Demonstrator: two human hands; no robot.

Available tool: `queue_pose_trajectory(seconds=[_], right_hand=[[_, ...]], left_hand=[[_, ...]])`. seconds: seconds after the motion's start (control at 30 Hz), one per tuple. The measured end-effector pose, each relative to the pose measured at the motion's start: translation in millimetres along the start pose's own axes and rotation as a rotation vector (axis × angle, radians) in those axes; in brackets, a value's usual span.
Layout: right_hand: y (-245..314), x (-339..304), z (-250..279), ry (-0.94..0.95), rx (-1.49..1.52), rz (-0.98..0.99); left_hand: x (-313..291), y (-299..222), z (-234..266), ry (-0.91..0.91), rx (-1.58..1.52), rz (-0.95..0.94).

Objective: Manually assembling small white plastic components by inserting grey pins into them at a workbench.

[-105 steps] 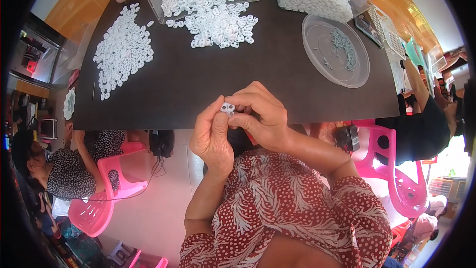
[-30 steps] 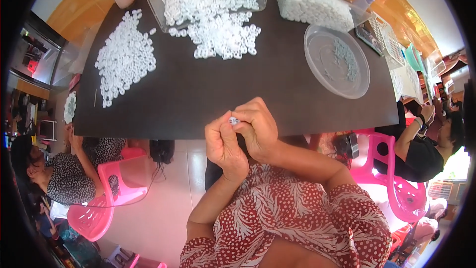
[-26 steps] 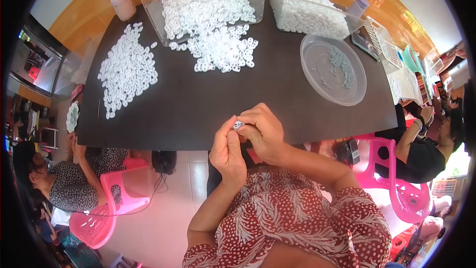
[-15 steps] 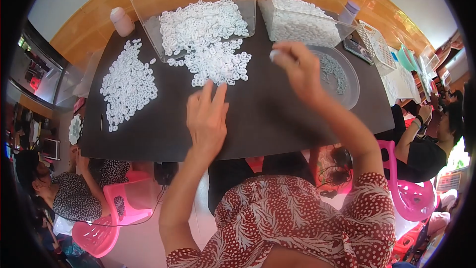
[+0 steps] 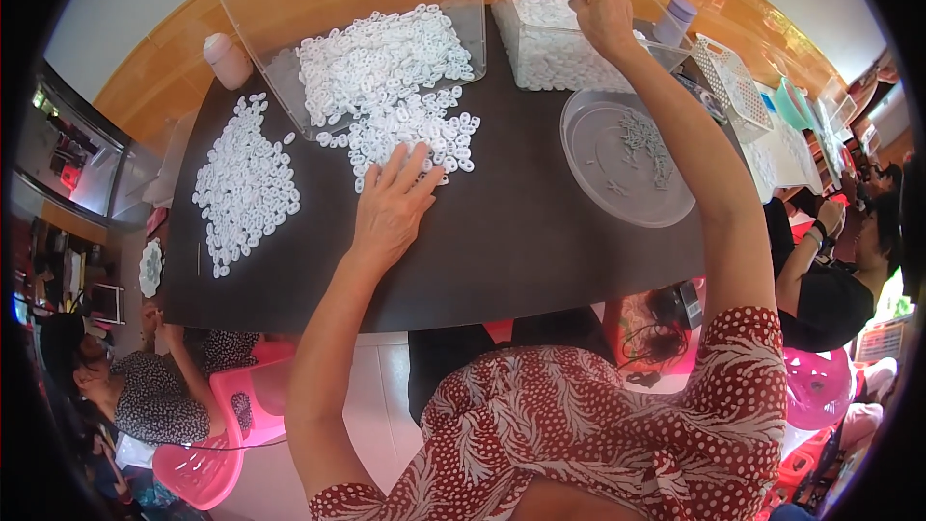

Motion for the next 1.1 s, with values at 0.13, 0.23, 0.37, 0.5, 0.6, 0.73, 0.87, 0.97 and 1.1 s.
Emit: queue_pose_trajectory(seconds=[0.13,0.23,0.37,0.5,0.6,0.73,0.87,0.97,1.1], right_hand=[[-9.6,5.8,-28.0,0.192,-0.072,0.024],[-4.4,4.0,-20.9,0.131,-0.144,0.021],[17.9,-10.5,10.5,0.145,0.050,-0.038],[64.9,-54.3,53.7,0.100,0.314,0.049],[84.2,-90.3,66.3,0.138,0.338,0.134],[90.4,-117.3,90.5,0.087,0.393,0.222],[64.5,-129.5,99.8,0.135,0.307,0.164],[31.3,-149.0,91.8,0.269,0.352,0.024],[9.3,-180.7,74.1,0.412,0.295,-0.031]], left_hand=[[-6.3,-0.1,2.7,0.005,-0.028,-0.015],[-12.0,1.9,9.3,-0.019,-0.133,0.004],[-14.2,0.9,19.1,-0.088,-0.134,0.045],[-15.9,-5.5,32.1,-0.263,-0.098,0.079],[-13.4,-16.0,29.1,-0.277,-0.074,0.046],[-3.5,-30.3,23.3,-0.223,-0.002,0.006],[-1.9,-36.7,28.3,-0.217,-0.010,-0.005],[3.1,-45.8,28.9,-0.241,-0.051,-0.038],[4.5,-47.5,20.6,-0.225,-0.102,-0.075]])
Point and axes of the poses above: each hand's wrist, its own x-axis towards the middle knuckle, its own z-axis out of the back of the hand, y = z × x, the point moved 9 cm from there along x, towards the middle knuckle, and after that the axes turned 7 degrees about -z, right-handed, at the moved point
